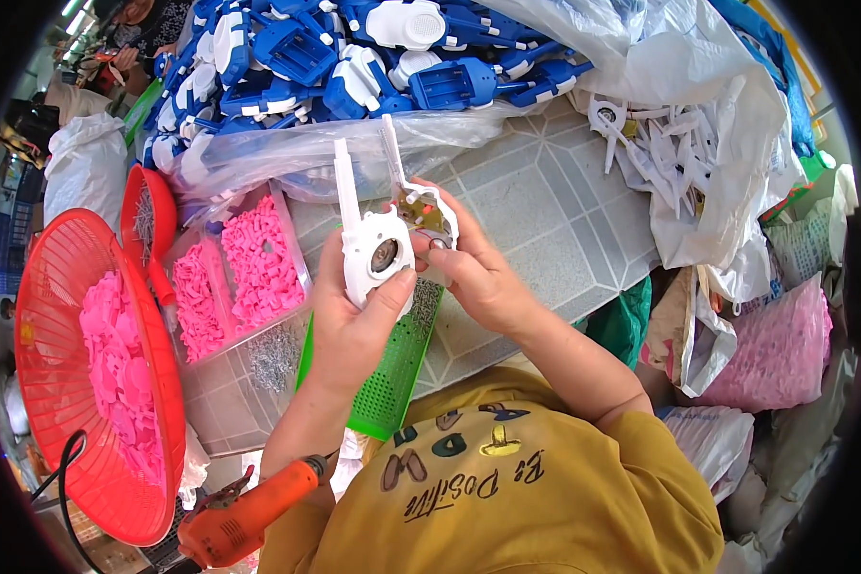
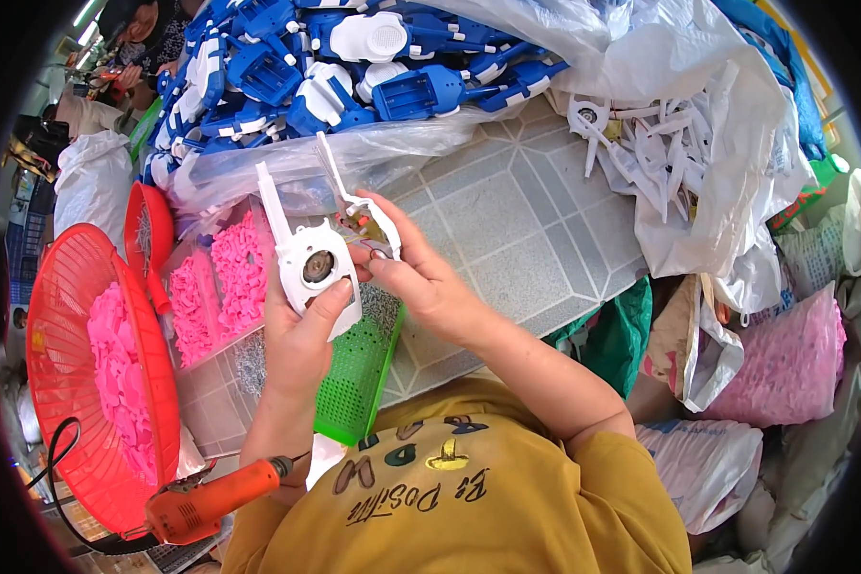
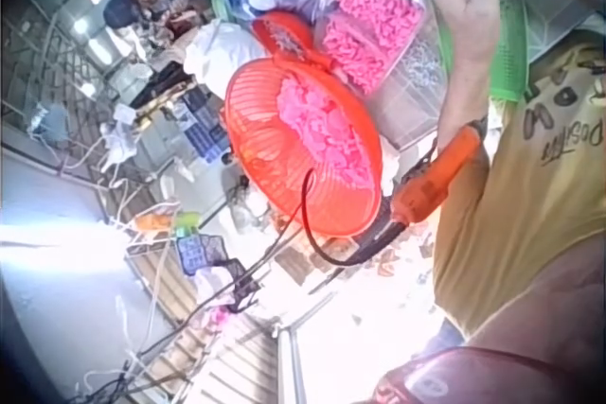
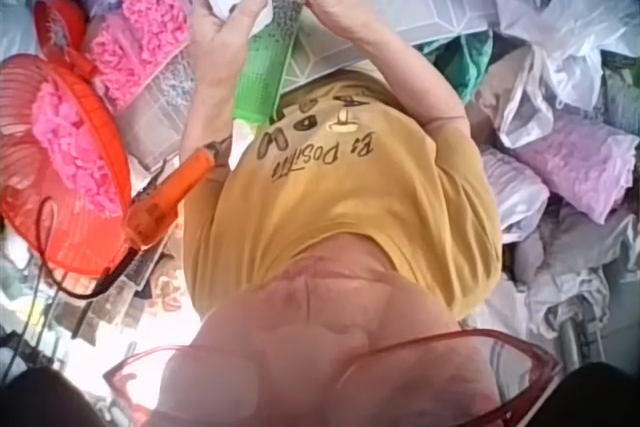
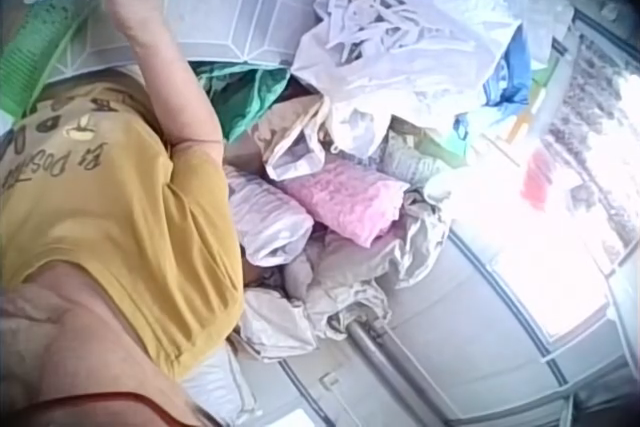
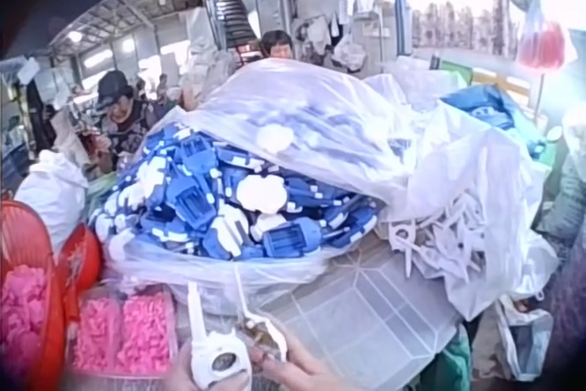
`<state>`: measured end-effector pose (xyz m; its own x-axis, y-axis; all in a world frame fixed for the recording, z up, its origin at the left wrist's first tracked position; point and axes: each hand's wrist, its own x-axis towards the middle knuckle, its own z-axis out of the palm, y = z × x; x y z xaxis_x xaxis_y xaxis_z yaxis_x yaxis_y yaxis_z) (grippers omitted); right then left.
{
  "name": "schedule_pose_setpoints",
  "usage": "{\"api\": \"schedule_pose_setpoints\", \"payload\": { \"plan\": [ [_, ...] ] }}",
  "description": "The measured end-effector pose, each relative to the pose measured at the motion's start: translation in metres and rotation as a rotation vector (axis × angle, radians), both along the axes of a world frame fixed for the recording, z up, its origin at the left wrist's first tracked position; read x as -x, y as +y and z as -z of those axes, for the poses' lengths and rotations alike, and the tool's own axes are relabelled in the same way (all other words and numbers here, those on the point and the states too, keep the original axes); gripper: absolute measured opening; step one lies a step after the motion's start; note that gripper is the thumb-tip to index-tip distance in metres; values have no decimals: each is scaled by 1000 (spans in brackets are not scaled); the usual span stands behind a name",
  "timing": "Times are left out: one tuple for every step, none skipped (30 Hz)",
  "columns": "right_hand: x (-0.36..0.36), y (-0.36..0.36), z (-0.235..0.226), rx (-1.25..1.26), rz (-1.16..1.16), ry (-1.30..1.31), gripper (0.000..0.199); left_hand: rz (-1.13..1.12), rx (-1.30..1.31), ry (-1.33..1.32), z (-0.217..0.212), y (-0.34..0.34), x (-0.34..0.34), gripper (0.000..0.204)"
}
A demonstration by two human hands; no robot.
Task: Assembling a toy walkie-talkie by inserting the internal circuit board and securing the plastic outer casing.
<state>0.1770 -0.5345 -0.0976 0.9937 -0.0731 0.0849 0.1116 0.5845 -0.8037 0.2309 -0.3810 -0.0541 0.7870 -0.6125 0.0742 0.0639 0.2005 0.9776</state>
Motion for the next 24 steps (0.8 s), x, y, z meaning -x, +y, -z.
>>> {"api": "schedule_pose_setpoints", "payload": {
  "plan": [
    [0, 0, 1, 0, 1, 0, 71, -4, 5, -5, 1, 0, 0, 44],
    [-1, 0, 4, 9, 9, 5, 71, -3, 6, -6, 0, -1, 2, 44],
    [-1, 0, 6, 17, 19, 11, 71, -7, 17, 1, 0, -1, 4, 43],
    [-2, 0, 6, 18, 21, 12, 71, -12, 28, 8, 0, -2, 5, 43],
    [-2, 1, 6, -78, 26, 38, 71, -4, 13, 8, 2, 0, 2, 41],
    [-3, 0, 6, -175, 30, 64, 70, -1, 13, 8, 2, 2, 1, 41],
    [-5, -3, 1, -280, 0, 73, 71, -21, -39, 84, 2, 3, 1, 39],
    [-3, -5, -3, -280, 3, 73, 71, -42, -92, 159, 2, 4, 1, 37],
    [-1, -7, -7, -366, -30, 63, 73, -43, -99, 144, 4, 5, 0, 34],
    [1, -8, -8, -452, -63, 54, 75, -88, -118, 188, 3, 5, 1, 36],
    [1, -8, -8, -452, -63, 54, 75, -132, -136, 232, 2, 6, 2, 37],
    [0, -9, -7, -447, -56, 66, 77, -87, -138, 232, 1, 5, -2, 46],
    [0, -11, -5, -442, -49, 78, 79, -84, -137, 234, 0, 3, -3, 46],
    [1, -12, -3, -442, -45, 80, 79, -108, -188, 188, -1, 0, -4, 47],
    [2, -13, -3, -468, -65, 88, 80, -137, -239, 140, -3, 0, -3, 48],
    [3, -13, -3, -495, -84, 95, 81, -136, -248, 82, 0, 2, -3, 55],
    [3, -12, -5, -496, -85, 96, 81, -138, -250, 83, 7, 4, -5, 55],
    [4, -11, -8, -473, -82, 120, 82, -140, -350, -119, 16, 6, -9, 60],
    [4, -11, -9, -449, -80, 143, 82, -141, -448, -321, 22, 7, -10, 66],
    [5, -10, -10, -450, -82, 144, 82, -186, -534, -393, 26, 10, -8, 72],
    [7, -10, -9, -444, -95, 149, 84, -182, -534, -391, 23, 6, -4, 72],
    [9, -10, -8, -437, -108, 154, 86, -292, -572, -563, 17, 1, 0, 69],
    [11, -10, -6, -438, -105, 157, 86, -403, -607, -735, 11, -3, 3, 66],
    [12, -9, -4, -372, -126, 208, 88, -393, -571, -847, 5, -2, 3, 54]
  ]
}}
